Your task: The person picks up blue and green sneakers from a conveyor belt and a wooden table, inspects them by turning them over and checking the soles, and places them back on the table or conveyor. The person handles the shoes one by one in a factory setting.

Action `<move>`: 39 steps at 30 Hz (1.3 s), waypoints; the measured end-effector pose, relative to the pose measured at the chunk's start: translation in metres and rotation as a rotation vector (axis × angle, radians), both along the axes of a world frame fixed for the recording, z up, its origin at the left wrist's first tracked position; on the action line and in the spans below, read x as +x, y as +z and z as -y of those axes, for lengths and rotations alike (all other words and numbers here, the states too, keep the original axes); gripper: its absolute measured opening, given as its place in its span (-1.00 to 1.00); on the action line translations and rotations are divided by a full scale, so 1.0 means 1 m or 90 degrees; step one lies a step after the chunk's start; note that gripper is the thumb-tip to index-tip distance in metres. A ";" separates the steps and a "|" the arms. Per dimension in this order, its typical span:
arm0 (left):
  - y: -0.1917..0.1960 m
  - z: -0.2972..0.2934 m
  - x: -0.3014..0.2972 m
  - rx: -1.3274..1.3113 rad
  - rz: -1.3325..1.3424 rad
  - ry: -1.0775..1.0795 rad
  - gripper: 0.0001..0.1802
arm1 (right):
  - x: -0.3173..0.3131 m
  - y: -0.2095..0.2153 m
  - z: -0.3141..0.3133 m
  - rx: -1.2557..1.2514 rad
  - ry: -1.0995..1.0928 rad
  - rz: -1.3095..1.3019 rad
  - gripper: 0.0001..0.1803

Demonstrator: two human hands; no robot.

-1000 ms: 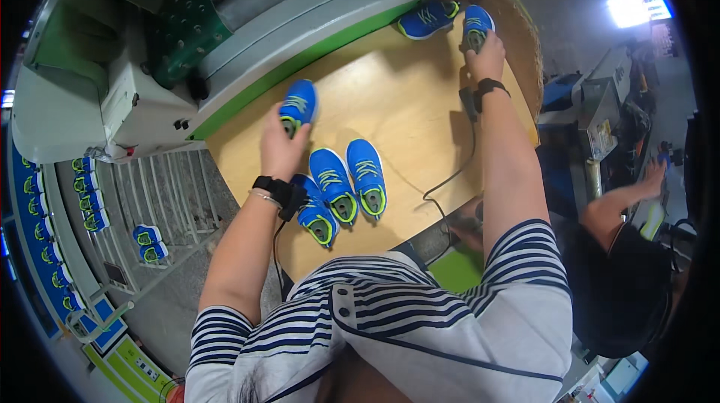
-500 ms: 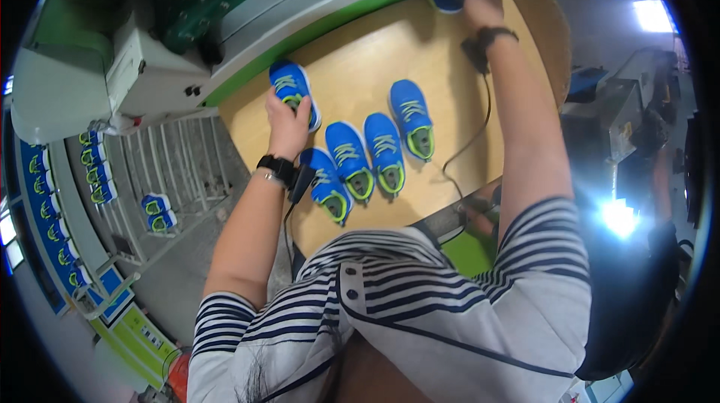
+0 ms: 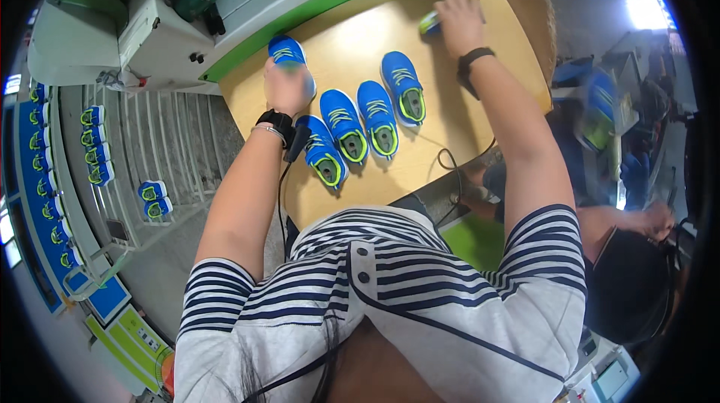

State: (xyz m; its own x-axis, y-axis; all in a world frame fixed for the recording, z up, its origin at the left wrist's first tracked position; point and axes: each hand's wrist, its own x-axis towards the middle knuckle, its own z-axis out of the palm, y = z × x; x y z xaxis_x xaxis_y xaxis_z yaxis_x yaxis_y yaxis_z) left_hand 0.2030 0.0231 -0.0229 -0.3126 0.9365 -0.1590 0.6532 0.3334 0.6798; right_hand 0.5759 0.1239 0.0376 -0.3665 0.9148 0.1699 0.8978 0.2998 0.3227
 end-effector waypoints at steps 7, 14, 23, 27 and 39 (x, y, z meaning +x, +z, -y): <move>0.008 0.008 -0.014 -0.041 -0.071 -0.041 0.07 | -0.068 0.046 0.062 -0.223 0.064 -0.426 -0.69; 0.039 0.068 0.022 0.103 -0.105 -0.130 -0.04 | -0.059 0.015 0.047 -0.361 -0.174 -0.423 -0.27; 0.075 0.083 0.031 0.136 0.161 -0.118 -0.23 | -0.117 0.022 0.084 -0.076 -0.081 -0.587 -0.31; 0.117 0.075 0.034 -0.161 1.065 -0.065 -0.21 | -0.157 0.070 0.178 -0.150 0.310 -0.607 -0.46; 0.193 0.024 -0.017 0.098 1.103 -0.109 -0.37 | -0.039 -0.025 0.169 -0.313 -0.051 -0.683 -0.12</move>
